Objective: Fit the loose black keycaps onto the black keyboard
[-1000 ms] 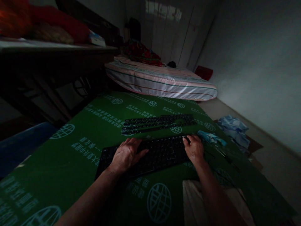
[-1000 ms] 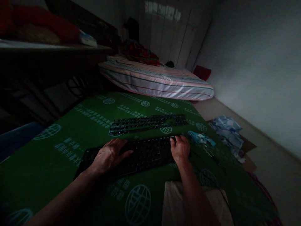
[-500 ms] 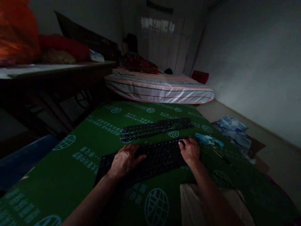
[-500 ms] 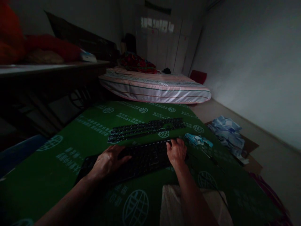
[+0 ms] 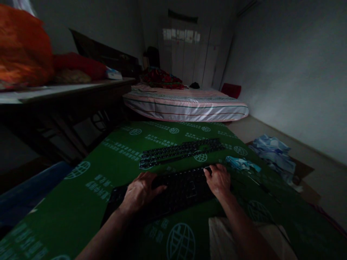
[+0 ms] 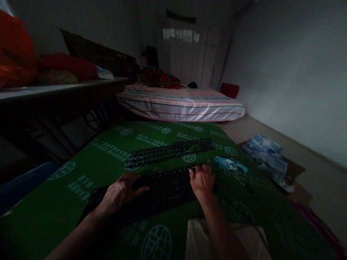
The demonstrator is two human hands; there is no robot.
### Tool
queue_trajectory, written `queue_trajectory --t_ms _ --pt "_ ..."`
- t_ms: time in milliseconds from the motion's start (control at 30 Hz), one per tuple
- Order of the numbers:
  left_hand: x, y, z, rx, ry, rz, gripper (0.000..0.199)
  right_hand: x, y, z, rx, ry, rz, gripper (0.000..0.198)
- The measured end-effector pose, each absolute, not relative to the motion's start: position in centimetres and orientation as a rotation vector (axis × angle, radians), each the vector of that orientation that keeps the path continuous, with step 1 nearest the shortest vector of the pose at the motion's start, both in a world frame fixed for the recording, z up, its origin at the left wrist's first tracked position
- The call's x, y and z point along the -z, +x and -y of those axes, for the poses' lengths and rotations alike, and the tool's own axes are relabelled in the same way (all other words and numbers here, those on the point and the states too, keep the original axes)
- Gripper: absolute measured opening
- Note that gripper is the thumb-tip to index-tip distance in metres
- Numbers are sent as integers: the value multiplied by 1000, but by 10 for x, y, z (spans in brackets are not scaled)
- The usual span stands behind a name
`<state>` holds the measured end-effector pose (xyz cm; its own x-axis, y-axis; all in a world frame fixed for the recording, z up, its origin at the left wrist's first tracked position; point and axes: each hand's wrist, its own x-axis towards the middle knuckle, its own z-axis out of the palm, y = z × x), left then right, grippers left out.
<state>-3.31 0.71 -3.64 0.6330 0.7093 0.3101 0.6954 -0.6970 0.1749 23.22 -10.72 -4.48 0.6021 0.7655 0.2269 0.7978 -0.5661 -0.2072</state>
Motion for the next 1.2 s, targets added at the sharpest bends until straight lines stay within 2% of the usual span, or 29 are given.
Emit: queue_trajectory --t_ms 467,1000,1200 --pt "41 -36 -11 -529 2845 -1262 54 43 227 107 191 -2610 1319 35" --pt "33 -39 -5 -543 2817 -1229 41 45 231 109 274 -2582 1379 38" --pt "34 -40 -7 -568 2857 -1200 48 43 234 109 276 -2563 1402 40"
